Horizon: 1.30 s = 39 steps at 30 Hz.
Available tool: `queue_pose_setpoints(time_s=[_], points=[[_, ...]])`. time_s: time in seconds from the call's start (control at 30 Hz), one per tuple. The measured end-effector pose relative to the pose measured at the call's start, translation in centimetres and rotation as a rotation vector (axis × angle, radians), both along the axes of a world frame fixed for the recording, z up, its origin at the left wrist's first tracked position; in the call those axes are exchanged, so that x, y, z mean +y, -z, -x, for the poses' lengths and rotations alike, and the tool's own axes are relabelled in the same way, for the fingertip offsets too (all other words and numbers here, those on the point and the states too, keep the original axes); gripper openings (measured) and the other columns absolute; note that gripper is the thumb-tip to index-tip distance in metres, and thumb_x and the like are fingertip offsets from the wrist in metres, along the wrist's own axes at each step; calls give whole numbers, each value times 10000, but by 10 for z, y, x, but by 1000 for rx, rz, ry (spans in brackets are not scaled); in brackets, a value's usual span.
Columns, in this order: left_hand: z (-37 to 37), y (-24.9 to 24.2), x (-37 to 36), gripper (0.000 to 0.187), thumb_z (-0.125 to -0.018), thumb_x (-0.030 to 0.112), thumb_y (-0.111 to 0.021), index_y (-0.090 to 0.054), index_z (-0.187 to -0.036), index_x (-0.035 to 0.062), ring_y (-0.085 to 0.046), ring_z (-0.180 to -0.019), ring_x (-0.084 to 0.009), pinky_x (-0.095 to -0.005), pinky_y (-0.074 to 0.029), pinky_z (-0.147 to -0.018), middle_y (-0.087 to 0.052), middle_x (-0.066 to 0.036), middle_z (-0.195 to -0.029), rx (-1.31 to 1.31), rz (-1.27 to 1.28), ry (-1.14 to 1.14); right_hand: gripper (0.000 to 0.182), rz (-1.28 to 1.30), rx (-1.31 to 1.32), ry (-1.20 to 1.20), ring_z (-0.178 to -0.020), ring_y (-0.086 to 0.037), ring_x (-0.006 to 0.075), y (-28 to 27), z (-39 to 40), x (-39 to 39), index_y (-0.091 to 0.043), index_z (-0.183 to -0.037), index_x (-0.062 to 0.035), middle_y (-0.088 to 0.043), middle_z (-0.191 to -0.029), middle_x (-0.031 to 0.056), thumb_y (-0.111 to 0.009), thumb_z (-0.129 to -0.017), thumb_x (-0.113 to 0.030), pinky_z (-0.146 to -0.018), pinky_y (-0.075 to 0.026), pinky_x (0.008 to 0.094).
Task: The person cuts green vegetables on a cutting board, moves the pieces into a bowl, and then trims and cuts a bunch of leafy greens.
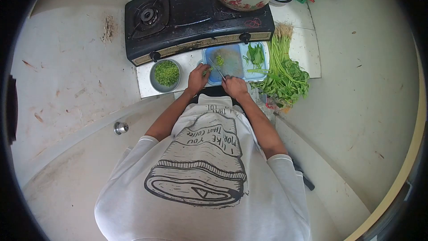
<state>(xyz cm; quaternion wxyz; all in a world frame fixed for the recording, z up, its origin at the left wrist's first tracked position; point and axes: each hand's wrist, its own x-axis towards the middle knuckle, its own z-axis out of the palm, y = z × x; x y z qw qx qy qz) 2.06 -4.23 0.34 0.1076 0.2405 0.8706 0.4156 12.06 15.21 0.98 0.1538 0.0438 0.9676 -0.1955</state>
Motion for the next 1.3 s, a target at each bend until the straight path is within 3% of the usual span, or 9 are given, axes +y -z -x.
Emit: queue_pose_setpoints(time_s=[0.8,1.0,1.1,1.3], points=[[-2,3,1,171,-914,123,-672,-697,-1073,64,-684,-859,-391,-465,-560,-761,-680,-134,-981,42,-22,-26,417,-6,-40,-11,-741,-725,432,9,0,-12,-671,-951,-13,-722,-796,253,-519,-1021,-395,-706,-585,528],[-2,0,2,155,-911,110,-688,-701,-1056,57,-684,-843,-389,-461,-559,-749,-690,-126,-993,81,-72,-37,420,60,64,-20,-743,-730,419,17,14,-15,-677,-940,-17,-724,-798,253,-520,-1019,-398,-711,-588,521],[-3,-5,2,150,-911,106,-691,-701,-1051,56,-683,-829,-385,-456,-556,-744,-692,-125,-997,11,-83,-43,376,-16,12,-28,-748,-744,386,2,6,-11,-691,-908,-27,-740,-814,224,-536,-1005,-356,-718,-599,483],[-2,4,3,150,-916,120,-695,-700,-1051,55,-687,-785,-368,-454,-554,-731,-665,-130,-985,97,-32,-49,430,24,-5,-10,-740,-728,427,5,2,-10,-682,-957,-22,-726,-794,252,-513,-1021,-411,-717,-587,527]])
